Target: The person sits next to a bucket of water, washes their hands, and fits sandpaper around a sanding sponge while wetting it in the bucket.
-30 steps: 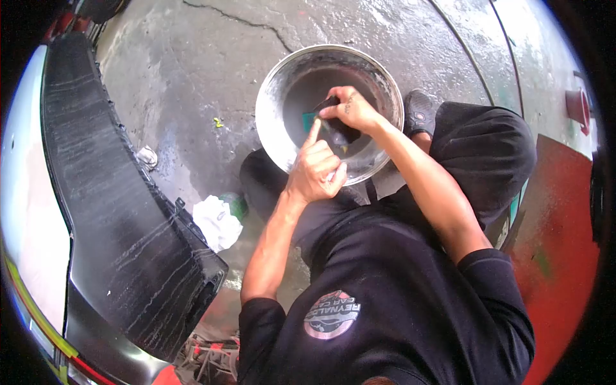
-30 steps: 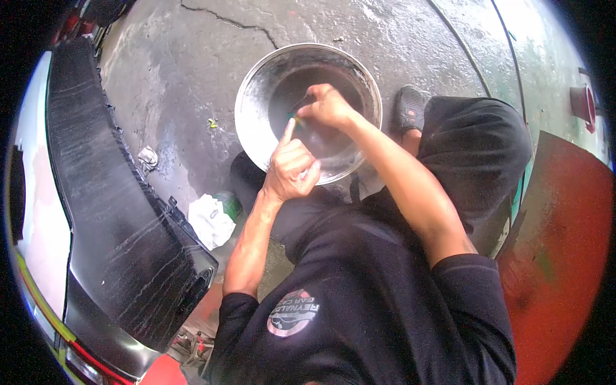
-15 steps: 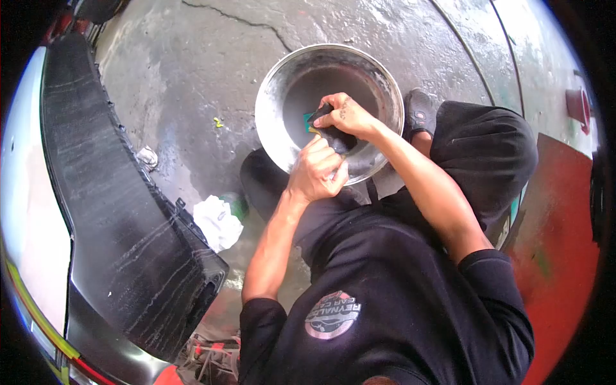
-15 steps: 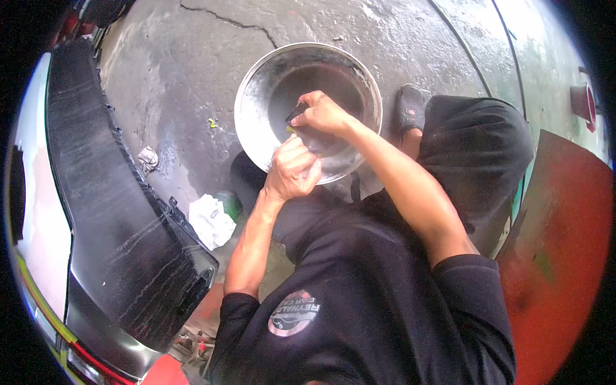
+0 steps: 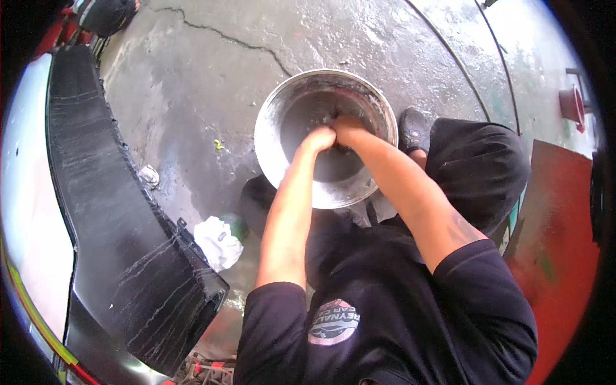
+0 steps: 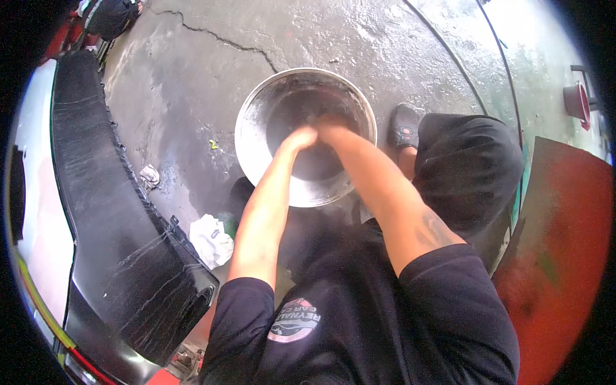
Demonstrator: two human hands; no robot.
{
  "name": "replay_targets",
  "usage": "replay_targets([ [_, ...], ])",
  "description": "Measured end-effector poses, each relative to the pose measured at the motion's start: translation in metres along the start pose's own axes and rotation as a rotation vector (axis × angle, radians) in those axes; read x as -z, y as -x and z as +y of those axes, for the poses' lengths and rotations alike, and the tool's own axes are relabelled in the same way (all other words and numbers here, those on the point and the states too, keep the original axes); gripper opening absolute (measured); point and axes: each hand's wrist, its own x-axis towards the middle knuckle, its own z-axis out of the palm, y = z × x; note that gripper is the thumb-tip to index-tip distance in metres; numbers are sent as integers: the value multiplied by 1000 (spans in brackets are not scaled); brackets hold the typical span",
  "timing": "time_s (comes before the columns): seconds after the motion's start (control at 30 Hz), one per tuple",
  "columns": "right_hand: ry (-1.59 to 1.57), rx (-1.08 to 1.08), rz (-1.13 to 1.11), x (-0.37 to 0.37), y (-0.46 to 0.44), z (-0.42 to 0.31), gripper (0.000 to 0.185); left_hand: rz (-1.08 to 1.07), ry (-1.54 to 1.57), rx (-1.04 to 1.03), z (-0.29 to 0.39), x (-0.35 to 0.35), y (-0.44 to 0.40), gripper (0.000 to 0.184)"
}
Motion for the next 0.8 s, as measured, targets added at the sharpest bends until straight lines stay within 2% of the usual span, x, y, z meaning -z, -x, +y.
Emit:
replay_targets([
  [0.03, 47, 19, -77, 2, 5, -1, 32, 39, 144, 44, 3, -11, 10, 43],
  [0.07, 61, 66, -90, 4, 11, -3, 31, -2, -29, 74, 4, -14, 14, 41],
  [0.1, 75, 113, -103, 5, 17, -5, 29, 24, -76, 128, 4, -17, 21, 38],
  [0.13, 47, 126, -55, 8, 15, -9, 28, 53, -127, 182, 8, -13, 35, 36],
  [0.17, 17, 137, -3, 12, 11, -14, 26, 151, -257, 123, 16, -1, 50, 33],
  [0.2, 69, 244, 152, 13, 8, -10, 23, 247, -392, 59, 28, 15, 68, 31],
  [0.23, 257, 342, 274, -11, -20, 10, 22, 339, -528, -12, 37, 26, 82, 28],
  [0.33, -349, 207, 368, 62, 19, 1, 44, 622, -549, -335, 41, 33, 114, 28],
  [0.4, -462, 146, 468, 84, 40, 0, 50, 730, -379, -467, 48, 31, 132, 23],
  [0.43, -524, 148, 440, 89, 46, -1, 48, 776, -292, -533, 53, 30, 141, 22],
  [0.5, -646, 162, 381, 96, 56, -8, 46, 811, 240, -423, 74, 28, 152, 23],
  [0.53, -691, 237, 211, 103, 70, -21, 43, 817, 505, -355, 79, 30, 155, 23],
  [0.6, -945, 358, 17, 110, 96, -37, 42, 878, 484, -327, 72, 30, 150, 22],
  [0.63, -927, 368, -50, 118, 104, -40, 42, 891, 518, -326, 70, 31, 149, 21],
  [0.7, -930, 429, -109, 111, 98, -28, 41, 933, 533, -392, 68, 31, 148, 19],
  [0.77, -966, 455, -154, 113, 93, -21, 40, 891, 530, -359, 62, 30, 149, 16],
  [0.8, -924, 492, -77, 114, 91, -18, 42, 870, 530, -343, 60, 29, 150, 15],
])
